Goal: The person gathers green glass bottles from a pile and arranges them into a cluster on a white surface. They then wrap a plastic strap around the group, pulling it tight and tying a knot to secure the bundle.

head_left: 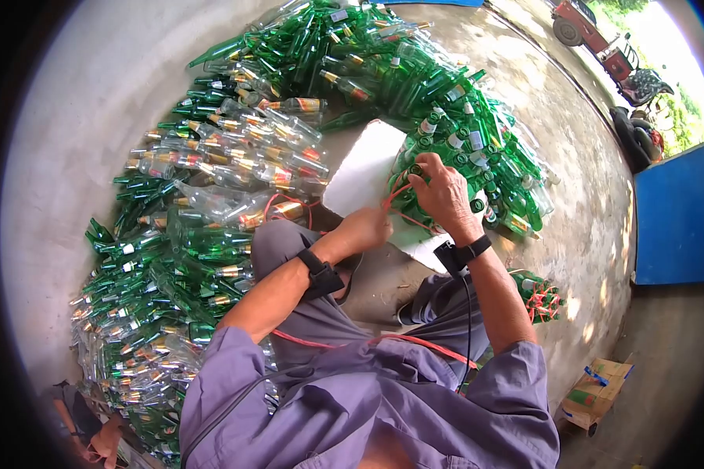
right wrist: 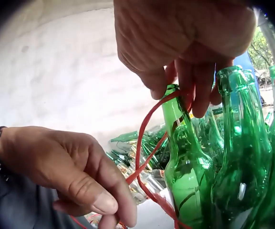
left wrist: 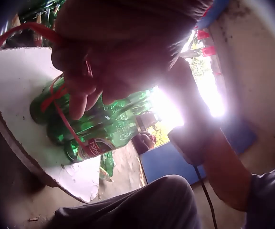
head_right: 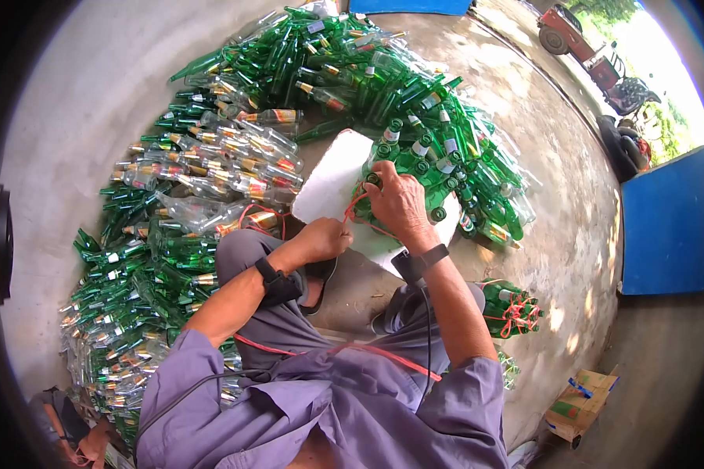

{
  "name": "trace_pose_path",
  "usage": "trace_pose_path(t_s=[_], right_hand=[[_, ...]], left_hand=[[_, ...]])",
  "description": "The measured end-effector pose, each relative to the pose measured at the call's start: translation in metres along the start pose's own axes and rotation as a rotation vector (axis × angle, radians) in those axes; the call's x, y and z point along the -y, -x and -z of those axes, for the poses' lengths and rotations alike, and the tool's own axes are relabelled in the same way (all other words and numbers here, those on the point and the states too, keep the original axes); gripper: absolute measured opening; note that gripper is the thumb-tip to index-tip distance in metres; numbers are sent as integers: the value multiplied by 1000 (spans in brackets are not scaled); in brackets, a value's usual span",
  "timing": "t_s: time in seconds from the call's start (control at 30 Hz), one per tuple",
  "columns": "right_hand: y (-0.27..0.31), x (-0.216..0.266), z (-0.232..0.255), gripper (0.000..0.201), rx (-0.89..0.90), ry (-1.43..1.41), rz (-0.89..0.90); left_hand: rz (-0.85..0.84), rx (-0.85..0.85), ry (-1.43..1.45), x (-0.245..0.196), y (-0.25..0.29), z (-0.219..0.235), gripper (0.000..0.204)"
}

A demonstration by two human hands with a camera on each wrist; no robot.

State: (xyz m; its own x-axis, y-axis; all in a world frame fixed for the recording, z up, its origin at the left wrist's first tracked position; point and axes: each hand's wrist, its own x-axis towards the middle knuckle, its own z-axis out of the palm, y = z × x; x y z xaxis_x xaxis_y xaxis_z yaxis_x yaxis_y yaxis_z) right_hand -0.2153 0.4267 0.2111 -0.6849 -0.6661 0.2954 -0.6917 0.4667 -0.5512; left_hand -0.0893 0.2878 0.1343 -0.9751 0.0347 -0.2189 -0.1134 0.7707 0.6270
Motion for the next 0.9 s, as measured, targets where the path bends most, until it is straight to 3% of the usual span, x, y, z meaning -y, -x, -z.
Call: trace_pose_path(t_s=[0.03, 0.1, 0.13, 0.2, 0.23, 0.3, 0.33, 0.43, 0.5, 0.53, 0.6, 0.73, 0.8, 0.9], right_hand=[[0, -2, -2, 26, -54, 60, 103], [1, -7, -4, 30, -85, 129, 267], [1, -8, -4, 30, -87, 128, 264], [1, -9, -5, 26, -107, 121, 298], [0, -7, -3, 26, -110, 118, 292], [-1, -2, 3, 21, 19, 111, 198], [-1, -3, 2, 21, 14, 108, 194], [0, -1, 0, 18, 33, 112, 207], [1, 0, 0, 23, 7, 158, 174], [0, 0, 2, 23, 6, 157, 174], [-2, -3, 7, 24, 47, 206, 96], [-5, -8, 7, 25, 105, 190, 104], [-6, -7, -2, 25, 108, 257, 150], [-6, -4, -5, 25, 109, 243, 105]], left_hand=[[-2, 1, -3, 1, 3, 2, 24], [-105, 60, 270, 4, 14, 5, 24], [-106, 63, 268, 2, 23, 7, 24], [53, -82, 632, -7, 45, 19, 26], [55, -76, 627, -9, 53, 30, 26], [119, -266, 798, -4, 67, 52, 28], [60, -333, 916, 9, 68, 58, 27], [183, -358, 1113, 18, 64, 75, 25], [164, -598, 695, 24, 54, 64, 23], [164, -598, 693, 21, 54, 61, 23], [-73, -553, 139, 11, 58, 47, 21], [-310, -264, -179, -34, 73, 7, 7], [-339, -321, -176, -51, 64, 0, 6], [-330, -227, -228, -65, 52, -4, 12]])
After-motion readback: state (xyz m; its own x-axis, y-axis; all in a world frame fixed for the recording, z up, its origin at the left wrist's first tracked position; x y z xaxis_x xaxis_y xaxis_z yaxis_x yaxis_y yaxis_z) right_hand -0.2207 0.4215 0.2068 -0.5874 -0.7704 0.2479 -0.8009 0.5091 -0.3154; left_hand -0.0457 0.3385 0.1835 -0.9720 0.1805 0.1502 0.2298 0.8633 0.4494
